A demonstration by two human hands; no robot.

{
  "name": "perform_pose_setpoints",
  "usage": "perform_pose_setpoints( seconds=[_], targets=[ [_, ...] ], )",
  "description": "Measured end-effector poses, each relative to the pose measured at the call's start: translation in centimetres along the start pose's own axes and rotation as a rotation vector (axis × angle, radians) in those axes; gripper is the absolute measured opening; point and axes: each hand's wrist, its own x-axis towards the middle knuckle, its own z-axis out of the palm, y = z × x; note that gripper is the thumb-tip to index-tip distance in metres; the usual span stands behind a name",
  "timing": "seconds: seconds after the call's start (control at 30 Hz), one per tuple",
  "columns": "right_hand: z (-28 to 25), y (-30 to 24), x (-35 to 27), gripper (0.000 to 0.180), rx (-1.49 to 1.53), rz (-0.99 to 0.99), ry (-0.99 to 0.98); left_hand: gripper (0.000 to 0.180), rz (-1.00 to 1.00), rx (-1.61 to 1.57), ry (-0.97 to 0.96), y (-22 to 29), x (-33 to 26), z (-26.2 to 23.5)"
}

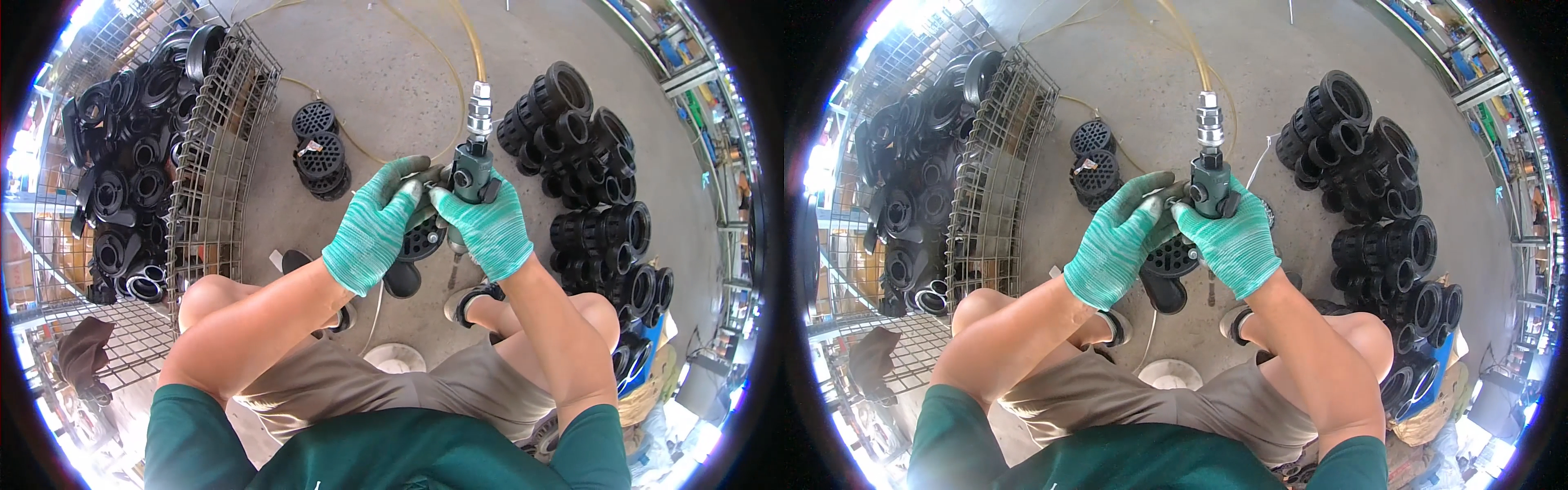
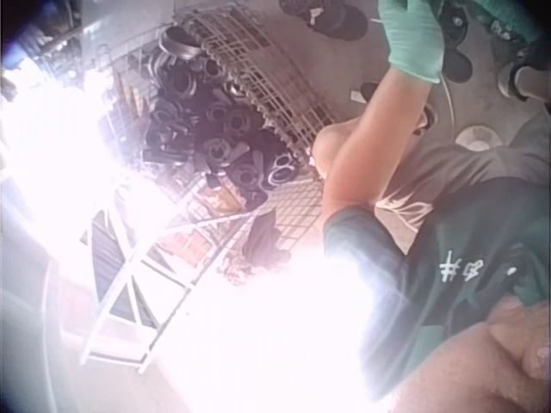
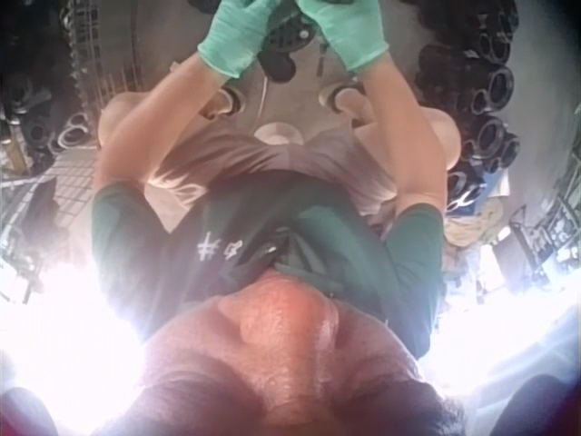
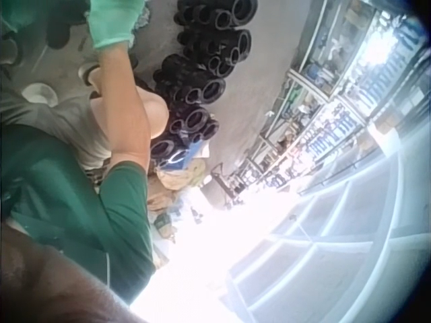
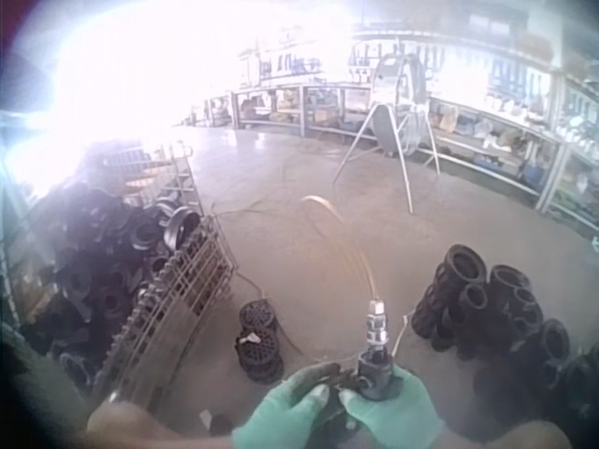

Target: The person assembles vent covers by placing a plastic circular grill onto a metal housing, inserting a screw, and tightening it using a pneumatic screwdriver. They then use a hammer to tap the edges of the grill into place.

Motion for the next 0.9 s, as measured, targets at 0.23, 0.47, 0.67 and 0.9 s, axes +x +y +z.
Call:
perform_pose_setpoints(
  seconds=[0.23, 0.47, 0.67, 0.9],
  targets=[
    [0.4, 0.5, 0.2, 0.027, 0.112, 0.021, 0.017, 0.048, -0.068, -0.012, 0.019, 0.9, 0.1, -0.5],
    [-0.6, -0.7, -0.6, 0.026, 0.178, 0.034, -0.055, 0.038, -0.115, 0.274, -0.065, 2.6, 0.9, -1.7],
    [-0.7, -1.1, -1.0, 0.029, 0.097, 0.04, -0.109, 0.036, -0.102, 0.385, -0.188, 3.2, 0.3, -2.4],
    [-1.0, -1.9, -1.1, 0.031, 0.382, -0.001, -0.049, 0.033, -0.137, 0.364, -0.062, 3.0, -0.6, -2.9]
  ],
)
